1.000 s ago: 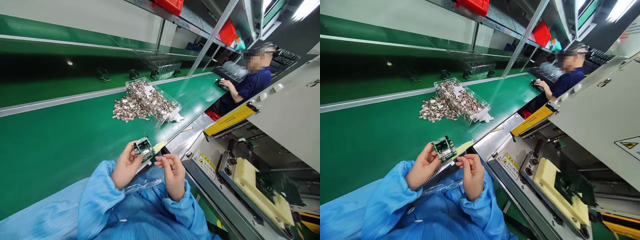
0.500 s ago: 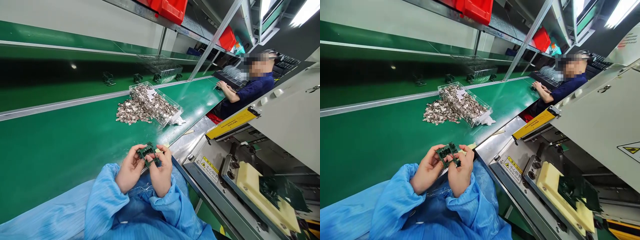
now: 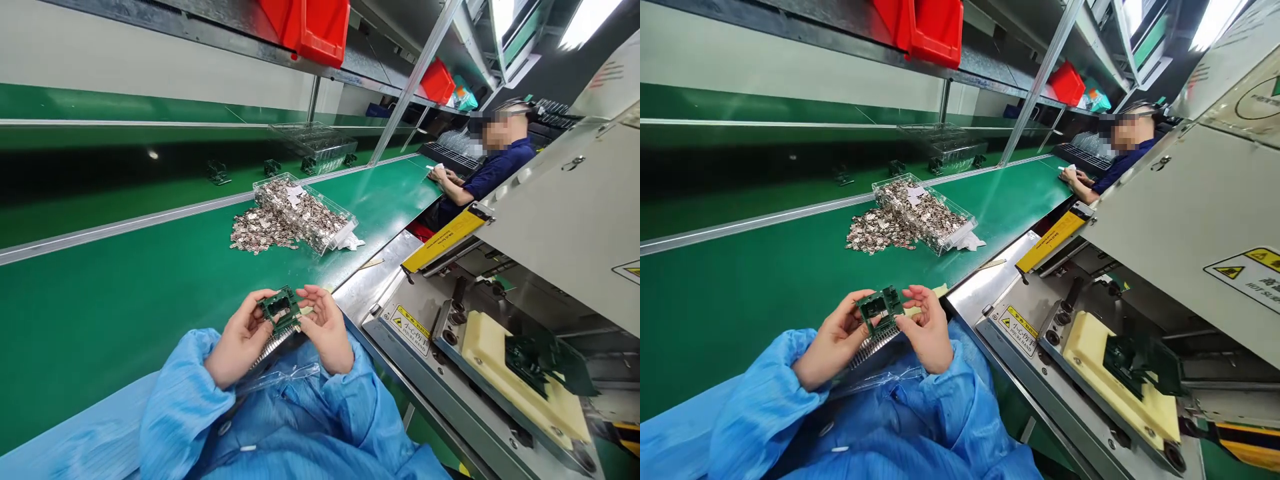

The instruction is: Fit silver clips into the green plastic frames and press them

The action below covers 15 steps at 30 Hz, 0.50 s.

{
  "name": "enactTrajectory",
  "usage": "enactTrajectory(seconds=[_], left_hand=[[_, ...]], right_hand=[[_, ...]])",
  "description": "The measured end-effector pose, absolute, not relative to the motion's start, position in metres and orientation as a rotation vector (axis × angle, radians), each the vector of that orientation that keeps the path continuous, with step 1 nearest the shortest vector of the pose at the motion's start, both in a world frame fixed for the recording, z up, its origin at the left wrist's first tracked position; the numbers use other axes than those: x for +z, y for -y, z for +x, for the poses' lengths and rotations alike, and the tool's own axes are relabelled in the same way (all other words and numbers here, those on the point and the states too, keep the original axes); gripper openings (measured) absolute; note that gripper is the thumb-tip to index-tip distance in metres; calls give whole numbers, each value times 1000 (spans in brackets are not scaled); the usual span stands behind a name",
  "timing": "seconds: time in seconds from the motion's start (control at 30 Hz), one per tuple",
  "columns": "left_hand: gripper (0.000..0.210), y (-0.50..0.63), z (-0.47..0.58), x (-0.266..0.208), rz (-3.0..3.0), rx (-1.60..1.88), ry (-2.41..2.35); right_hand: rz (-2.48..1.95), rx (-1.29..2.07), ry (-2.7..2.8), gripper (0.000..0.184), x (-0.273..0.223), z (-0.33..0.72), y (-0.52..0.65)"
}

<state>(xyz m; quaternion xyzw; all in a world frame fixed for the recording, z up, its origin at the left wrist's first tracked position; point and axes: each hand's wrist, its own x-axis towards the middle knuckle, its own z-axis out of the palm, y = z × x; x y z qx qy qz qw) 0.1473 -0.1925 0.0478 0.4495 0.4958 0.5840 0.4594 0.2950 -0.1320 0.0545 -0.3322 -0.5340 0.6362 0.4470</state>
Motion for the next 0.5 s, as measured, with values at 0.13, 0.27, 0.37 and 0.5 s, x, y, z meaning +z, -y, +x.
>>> enactTrajectory(seconds=[0.13,0.27,0.37,0.5], left_hand=[[32,204,151,59,1186,1387,-1290],[31,209,166,71,1265,1350,-1348],[31,206,177,85,1364,1270,-1363],[34,198,196,105,1495,1122,-1297]], right_hand=[[-790,1608,1274,38,57,295,139],[-779,1548,1195,37,57,297,152],[-749,1439,1270,33,61,315,157],[-741,1159,1591,50,78,367,166]])
